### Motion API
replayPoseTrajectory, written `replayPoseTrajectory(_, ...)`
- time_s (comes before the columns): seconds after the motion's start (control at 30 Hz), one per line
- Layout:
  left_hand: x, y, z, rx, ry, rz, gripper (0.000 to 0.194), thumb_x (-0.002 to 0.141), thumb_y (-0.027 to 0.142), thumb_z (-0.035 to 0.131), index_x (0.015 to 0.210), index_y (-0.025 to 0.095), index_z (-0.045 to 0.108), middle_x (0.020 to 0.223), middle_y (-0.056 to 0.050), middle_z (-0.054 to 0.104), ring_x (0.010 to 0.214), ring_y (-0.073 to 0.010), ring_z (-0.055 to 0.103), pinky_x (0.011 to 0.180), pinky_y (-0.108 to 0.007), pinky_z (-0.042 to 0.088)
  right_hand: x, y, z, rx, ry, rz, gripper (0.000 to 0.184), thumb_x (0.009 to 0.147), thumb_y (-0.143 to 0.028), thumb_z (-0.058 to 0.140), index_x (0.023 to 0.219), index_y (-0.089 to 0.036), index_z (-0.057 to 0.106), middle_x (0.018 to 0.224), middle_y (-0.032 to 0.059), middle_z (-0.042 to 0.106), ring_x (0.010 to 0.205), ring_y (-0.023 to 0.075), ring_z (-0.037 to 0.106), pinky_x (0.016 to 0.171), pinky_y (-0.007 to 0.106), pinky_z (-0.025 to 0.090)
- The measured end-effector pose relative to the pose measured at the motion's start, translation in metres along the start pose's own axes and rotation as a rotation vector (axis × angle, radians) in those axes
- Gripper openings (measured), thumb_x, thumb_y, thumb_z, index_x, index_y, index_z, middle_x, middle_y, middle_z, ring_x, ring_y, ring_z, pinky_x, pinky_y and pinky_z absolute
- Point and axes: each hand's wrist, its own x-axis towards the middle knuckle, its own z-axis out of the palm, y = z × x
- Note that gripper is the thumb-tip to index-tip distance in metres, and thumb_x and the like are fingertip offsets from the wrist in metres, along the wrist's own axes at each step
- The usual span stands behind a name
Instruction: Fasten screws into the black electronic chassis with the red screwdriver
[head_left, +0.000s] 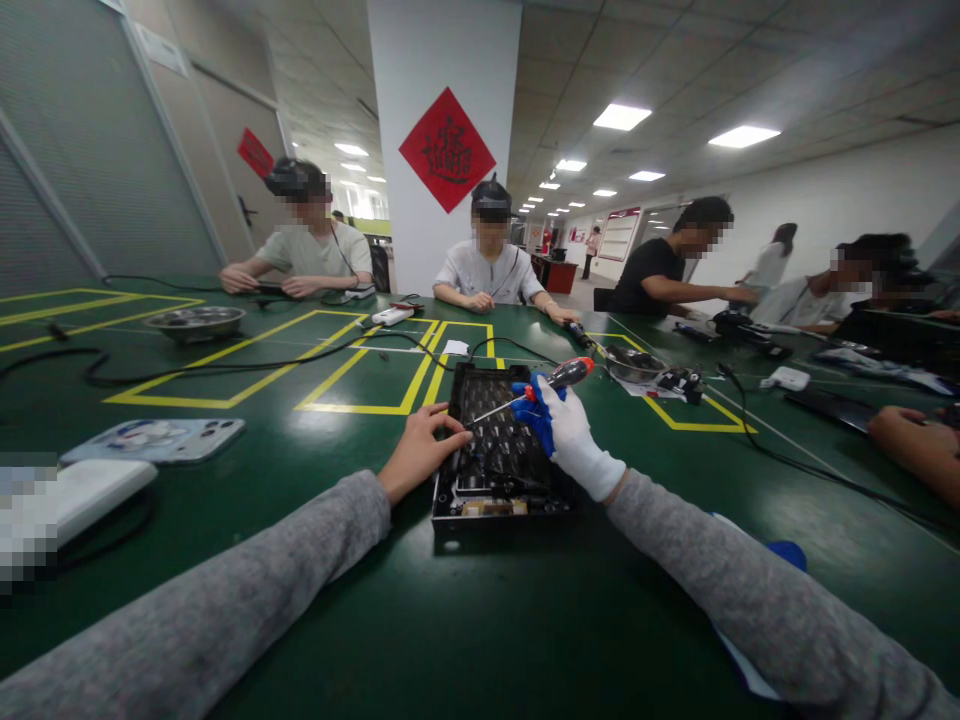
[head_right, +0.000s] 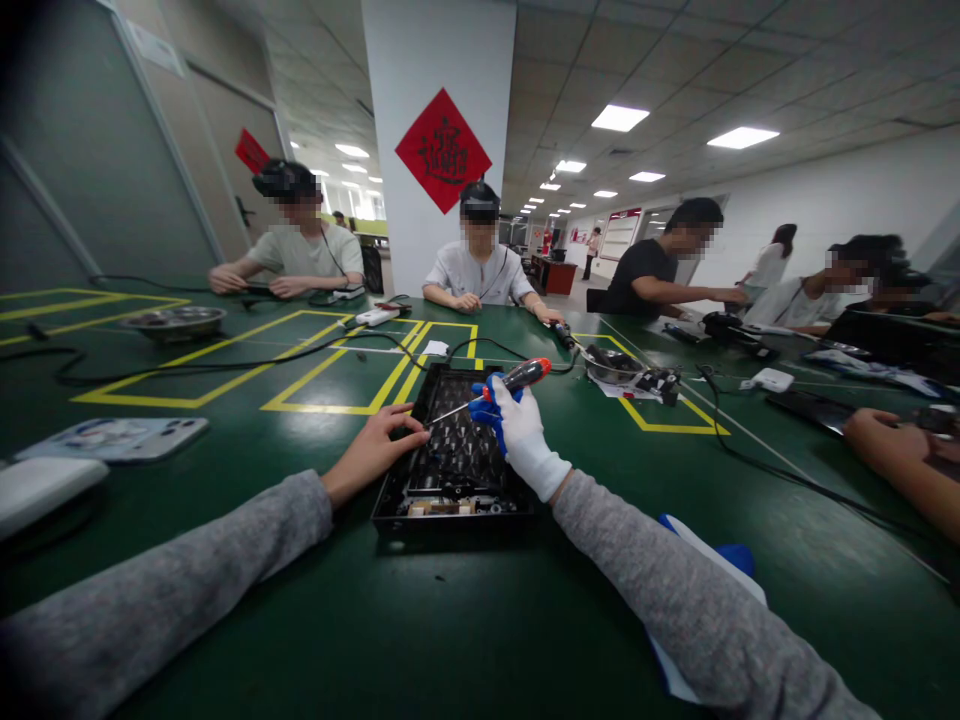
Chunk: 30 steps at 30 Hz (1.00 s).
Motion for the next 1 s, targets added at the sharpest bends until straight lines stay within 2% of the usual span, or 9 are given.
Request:
replayPoseTrajectory(0.27, 0.0006, -0.0013, -0.0002, -0.013, -0.007, 0.008, 0.019, 0.071, 0.037, 0.058, 0.074, 0.019, 0.066, 0.12, -0.007, 0.05, 0.122, -0.0273, 0.036, 0.103, -0.047, 0.026, -0.0044, -0.004, 0.003, -0.037, -0.053, 0.013, 0.036, 0.072, -0.041, 0.061, 0.097, -0.018, 0.05, 0.085, 0.0058, 0.068, 0.057, 0.0114, 0.06, 0.056, 0.026, 0.052)
replayPoseTrajectory(0.47, 0.0001, 0.0005, -0.0007, -0.039, 0.001, 0.016, 0.021, 0.069, 0.038, 0.061, 0.078, 0.02, 0.066, 0.121, -0.008, 0.049, 0.121, -0.0272, 0.038, 0.103, -0.047, 0.026, -0.0048, -0.0049, 0.004, -0.034, -0.042, 0.013, 0.035, 0.072, -0.04, 0.062, 0.096, -0.018, 0.05, 0.084, 0.0056, 0.068, 0.057, 0.0112, 0.06, 0.056, 0.026, 0.052)
replayPoseTrajectory(0.67, -0.0002, 0.0019, -0.0012, -0.041, -0.004, -0.004, 0.019, 0.069, 0.036, 0.061, 0.075, 0.019, 0.066, 0.12, -0.007, 0.05, 0.121, -0.0269, 0.038, 0.103, -0.046, 0.027, -0.0051, -0.0058, 0.0043, -0.018, -0.047, 0.027, 0.032, 0.073, -0.039, 0.061, 0.094, -0.018, 0.051, 0.081, 0.0044, 0.067, 0.058, 0.0107, 0.059, 0.056, 0.025, 0.052)
replayPoseTrajectory(0.87, -0.0001, 0.0006, -0.0005, -0.027, -0.007, 0.006, 0.019, 0.07, 0.036, 0.06, 0.075, 0.018, 0.066, 0.121, -0.008, 0.05, 0.121, -0.0267, 0.038, 0.103, -0.046, 0.026, -0.0034, -0.0071, 0.0038, 0.014, 0.052, 0.002, 0.03, 0.072, -0.038, 0.062, 0.091, -0.018, 0.05, 0.077, 0.0025, 0.067, 0.056, 0.01, 0.058, 0.053, 0.023, 0.05)
replayPoseTrajectory(1.0, -0.0005, 0.0, 0.0005, -0.029, 0.008, 0.012, 0.02, 0.071, 0.037, 0.059, 0.075, 0.018, 0.065, 0.121, -0.008, 0.049, 0.121, -0.0268, 0.038, 0.103, -0.047, 0.026, -0.0046, -0.0061, 0.0051, 0.018, 0.048, 0.009, 0.03, 0.071, -0.037, 0.062, 0.09, -0.018, 0.051, 0.075, 0.002, 0.067, 0.056, 0.0103, 0.058, 0.053, 0.023, 0.05)
